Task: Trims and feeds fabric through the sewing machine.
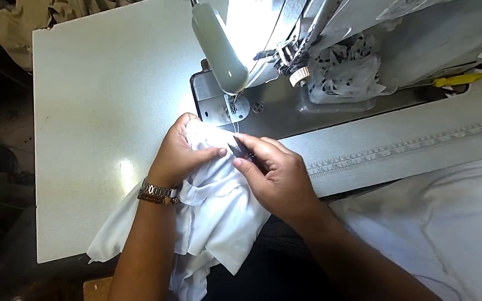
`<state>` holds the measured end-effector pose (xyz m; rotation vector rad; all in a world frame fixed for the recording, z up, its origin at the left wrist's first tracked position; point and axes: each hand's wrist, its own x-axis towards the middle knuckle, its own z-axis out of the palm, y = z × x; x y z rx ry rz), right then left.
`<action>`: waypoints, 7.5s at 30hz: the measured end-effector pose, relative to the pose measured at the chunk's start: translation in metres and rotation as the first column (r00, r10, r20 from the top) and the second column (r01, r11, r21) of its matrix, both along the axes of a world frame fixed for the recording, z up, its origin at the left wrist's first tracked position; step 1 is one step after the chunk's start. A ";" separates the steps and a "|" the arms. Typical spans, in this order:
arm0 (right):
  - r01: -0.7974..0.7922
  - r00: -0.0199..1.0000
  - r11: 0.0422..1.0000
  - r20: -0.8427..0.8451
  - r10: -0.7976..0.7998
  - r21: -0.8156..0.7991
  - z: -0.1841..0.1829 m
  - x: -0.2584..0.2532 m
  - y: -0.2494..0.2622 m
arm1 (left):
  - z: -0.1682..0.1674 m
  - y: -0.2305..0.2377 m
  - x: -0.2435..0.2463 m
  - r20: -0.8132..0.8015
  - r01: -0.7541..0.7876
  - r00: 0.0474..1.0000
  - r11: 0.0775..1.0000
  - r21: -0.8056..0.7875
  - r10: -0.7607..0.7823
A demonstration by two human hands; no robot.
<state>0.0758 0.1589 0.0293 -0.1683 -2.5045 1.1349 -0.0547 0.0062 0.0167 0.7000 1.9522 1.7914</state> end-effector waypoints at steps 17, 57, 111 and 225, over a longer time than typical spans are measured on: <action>-0.022 0.999 0.996 0.049 0.018 0.089 -0.005 -0.003 -0.002 | 0.000 0.000 0.000 -0.015 0.002 1.000 1.000 -0.010 -0.002; 0.074 0.996 0.997 -0.048 -0.074 -0.015 -0.007 0.002 -0.006 | -0.003 0.002 0.000 -0.102 0.033 0.994 0.997 -0.063 -0.039; -0.156 0.965 0.235 -0.098 0.242 -0.959 0.004 -0.024 0.025 | -0.001 0.002 0.000 -0.071 0.086 0.994 0.996 -0.009 -0.087; -0.059 0.983 0.993 -0.169 0.076 0.106 0.008 0.000 0.019 | 0.000 0.000 0.002 -0.037 0.198 0.980 0.971 0.133 -0.195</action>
